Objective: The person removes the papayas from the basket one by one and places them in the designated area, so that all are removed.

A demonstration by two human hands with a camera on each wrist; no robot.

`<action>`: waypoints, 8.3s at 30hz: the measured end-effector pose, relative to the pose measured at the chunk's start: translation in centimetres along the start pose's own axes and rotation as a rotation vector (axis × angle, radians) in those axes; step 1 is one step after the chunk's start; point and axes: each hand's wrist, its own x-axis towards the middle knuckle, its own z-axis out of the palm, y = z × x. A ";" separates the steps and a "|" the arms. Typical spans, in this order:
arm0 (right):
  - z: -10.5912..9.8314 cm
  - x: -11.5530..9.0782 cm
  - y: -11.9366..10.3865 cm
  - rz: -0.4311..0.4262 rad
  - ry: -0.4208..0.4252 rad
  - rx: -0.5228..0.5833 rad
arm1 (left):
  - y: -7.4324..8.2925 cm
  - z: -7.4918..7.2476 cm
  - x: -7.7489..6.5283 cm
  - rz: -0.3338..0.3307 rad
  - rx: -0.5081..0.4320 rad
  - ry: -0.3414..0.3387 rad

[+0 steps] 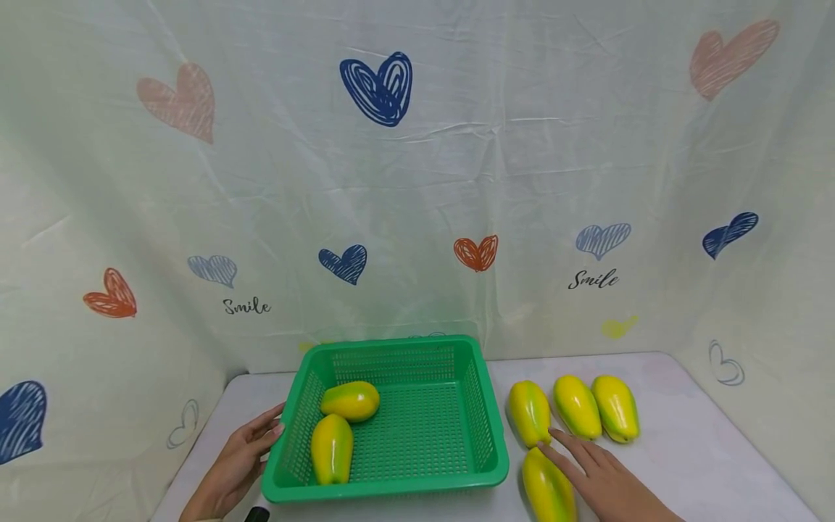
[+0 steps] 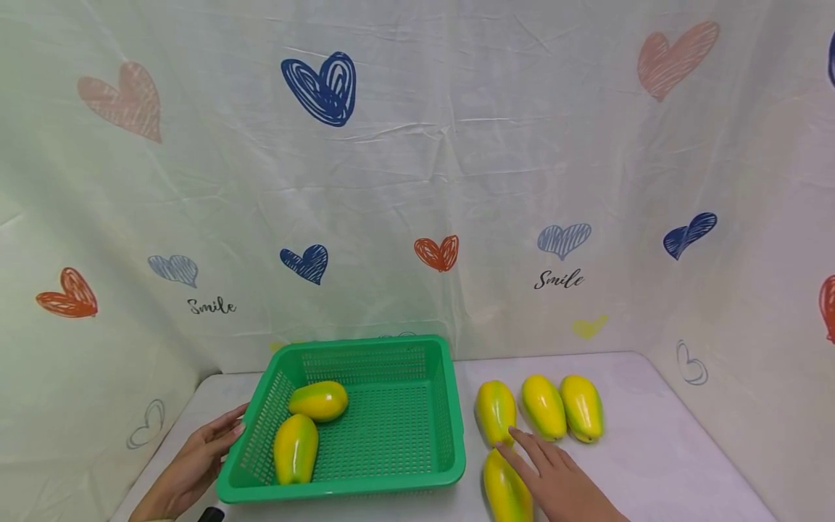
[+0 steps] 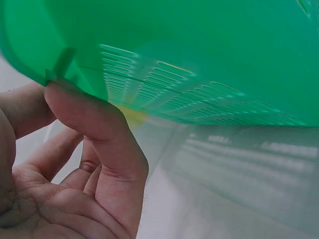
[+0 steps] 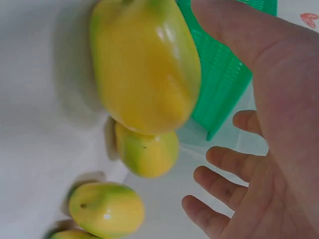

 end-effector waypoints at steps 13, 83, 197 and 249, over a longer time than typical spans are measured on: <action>-5.2 1.7 -1.3 -0.057 0.034 0.028 | 0.0 -0.3 -0.2 0.000 -0.002 -0.007; -5.8 21.2 -15.1 -0.509 -0.132 -0.155 | 0.0 0.0 -0.1 -0.004 -0.014 0.004; -6.0 21.1 -15.3 -0.502 -0.146 -0.160 | -0.6 -0.2 -0.2 0.022 -0.021 -0.015; -7.7 3.1 1.5 -0.027 0.203 0.173 | -0.4 -0.2 -0.1 0.009 -0.021 -0.025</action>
